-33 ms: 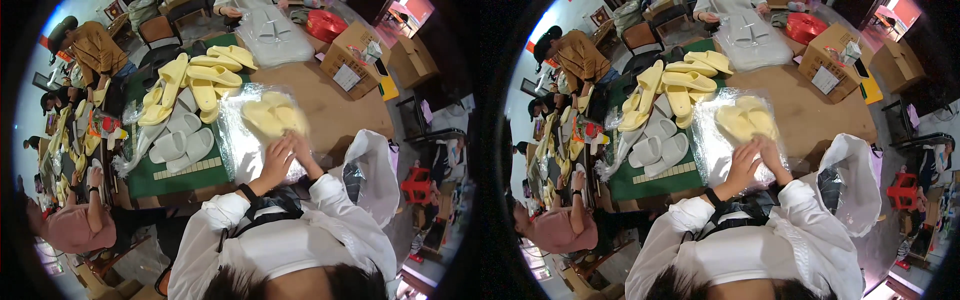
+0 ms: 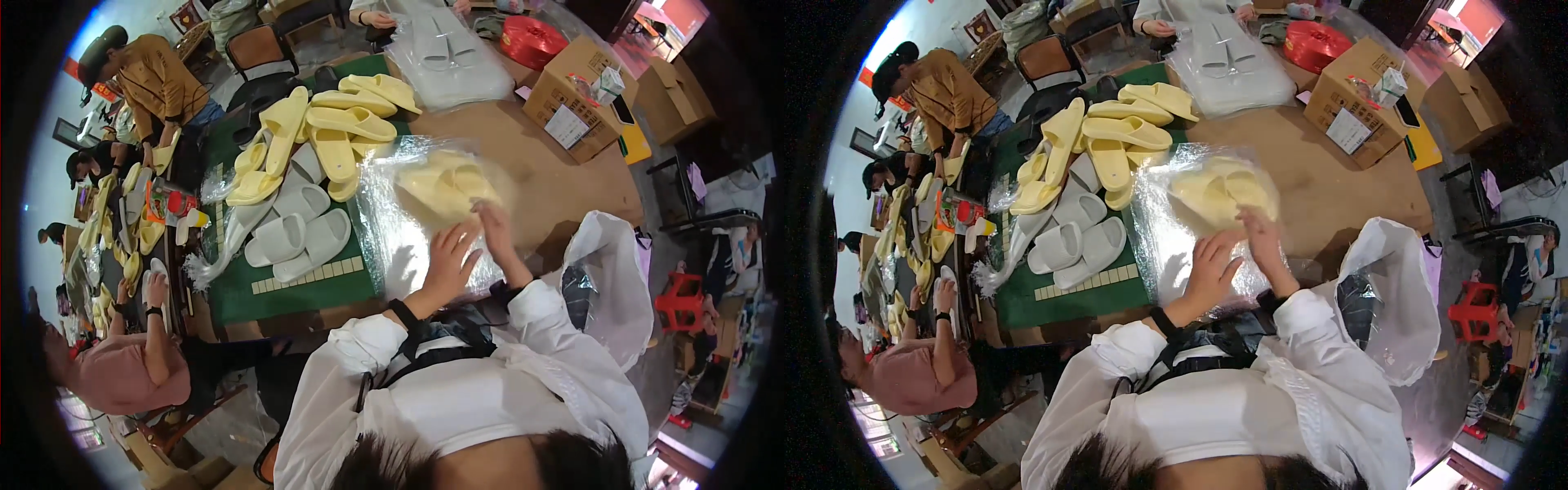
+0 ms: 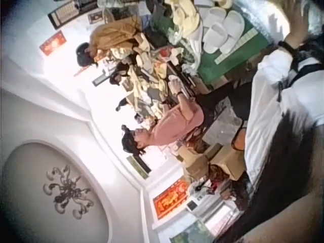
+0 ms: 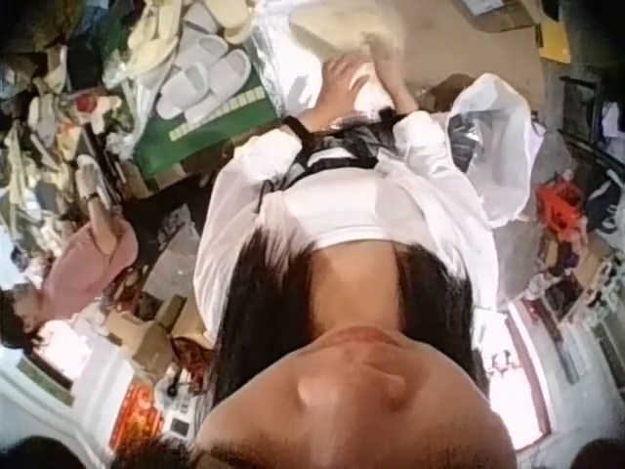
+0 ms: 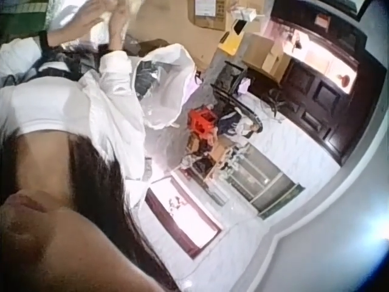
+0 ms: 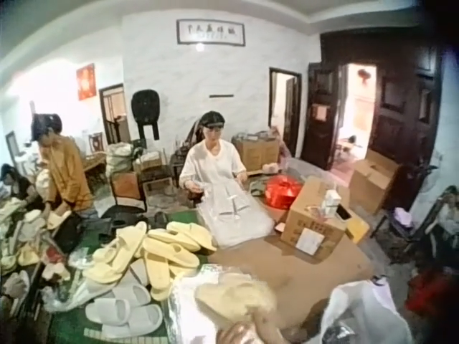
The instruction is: The recorder is inspecting, matching pairs, and placing sandals into plastic bags for shipping in a manufacturing setting.
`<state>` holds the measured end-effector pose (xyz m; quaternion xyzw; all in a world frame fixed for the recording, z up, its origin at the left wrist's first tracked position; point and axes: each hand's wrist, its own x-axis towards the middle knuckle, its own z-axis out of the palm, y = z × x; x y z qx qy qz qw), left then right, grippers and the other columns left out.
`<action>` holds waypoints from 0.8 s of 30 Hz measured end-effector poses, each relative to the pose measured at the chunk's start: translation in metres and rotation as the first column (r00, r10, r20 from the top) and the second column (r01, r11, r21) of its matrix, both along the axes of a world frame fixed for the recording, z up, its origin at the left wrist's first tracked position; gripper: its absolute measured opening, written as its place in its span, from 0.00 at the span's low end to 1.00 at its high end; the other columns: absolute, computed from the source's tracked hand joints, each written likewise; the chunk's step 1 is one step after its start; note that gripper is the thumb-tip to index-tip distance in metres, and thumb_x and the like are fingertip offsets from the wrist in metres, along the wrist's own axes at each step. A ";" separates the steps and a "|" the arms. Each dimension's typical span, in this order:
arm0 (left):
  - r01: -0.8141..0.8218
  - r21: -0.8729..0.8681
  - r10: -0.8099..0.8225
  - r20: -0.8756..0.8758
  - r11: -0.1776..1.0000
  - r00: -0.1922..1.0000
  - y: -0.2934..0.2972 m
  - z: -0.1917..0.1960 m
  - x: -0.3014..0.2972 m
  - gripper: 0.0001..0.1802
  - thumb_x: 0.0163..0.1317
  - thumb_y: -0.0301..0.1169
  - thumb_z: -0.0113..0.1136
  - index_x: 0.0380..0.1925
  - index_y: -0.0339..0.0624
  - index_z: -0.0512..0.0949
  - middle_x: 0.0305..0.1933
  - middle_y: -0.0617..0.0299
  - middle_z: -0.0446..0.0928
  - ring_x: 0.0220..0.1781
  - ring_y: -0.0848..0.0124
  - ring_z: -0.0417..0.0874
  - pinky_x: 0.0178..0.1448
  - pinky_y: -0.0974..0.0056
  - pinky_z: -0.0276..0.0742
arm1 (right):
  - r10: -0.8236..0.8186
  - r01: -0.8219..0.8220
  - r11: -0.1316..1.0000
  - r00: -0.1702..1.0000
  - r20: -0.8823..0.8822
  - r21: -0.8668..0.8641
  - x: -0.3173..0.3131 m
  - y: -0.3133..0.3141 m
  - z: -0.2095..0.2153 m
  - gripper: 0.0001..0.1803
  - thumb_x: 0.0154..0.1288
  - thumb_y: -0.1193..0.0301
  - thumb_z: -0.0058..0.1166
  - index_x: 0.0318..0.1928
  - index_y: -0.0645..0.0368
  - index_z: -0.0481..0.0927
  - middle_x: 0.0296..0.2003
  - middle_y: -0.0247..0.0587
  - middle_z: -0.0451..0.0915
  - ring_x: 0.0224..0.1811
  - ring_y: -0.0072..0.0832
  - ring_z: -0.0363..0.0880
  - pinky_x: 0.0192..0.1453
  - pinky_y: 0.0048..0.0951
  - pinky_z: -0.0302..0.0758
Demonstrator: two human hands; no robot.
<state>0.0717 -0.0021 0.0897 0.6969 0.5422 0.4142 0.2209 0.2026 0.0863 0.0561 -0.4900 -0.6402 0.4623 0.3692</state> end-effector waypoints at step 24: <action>-0.936 -0.324 0.926 -0.295 0.134 0.234 -0.065 -0.124 -0.318 0.46 0.45 0.39 0.67 0.61 0.39 0.52 0.60 0.46 0.58 0.63 0.50 0.59 0.62 0.52 0.57 | -0.802 0.703 0.594 0.556 0.219 0.390 0.083 -0.011 -0.004 0.25 0.51 0.76 0.53 0.52 0.68 0.67 0.50 0.55 0.68 0.52 0.44 0.67 0.57 0.34 0.62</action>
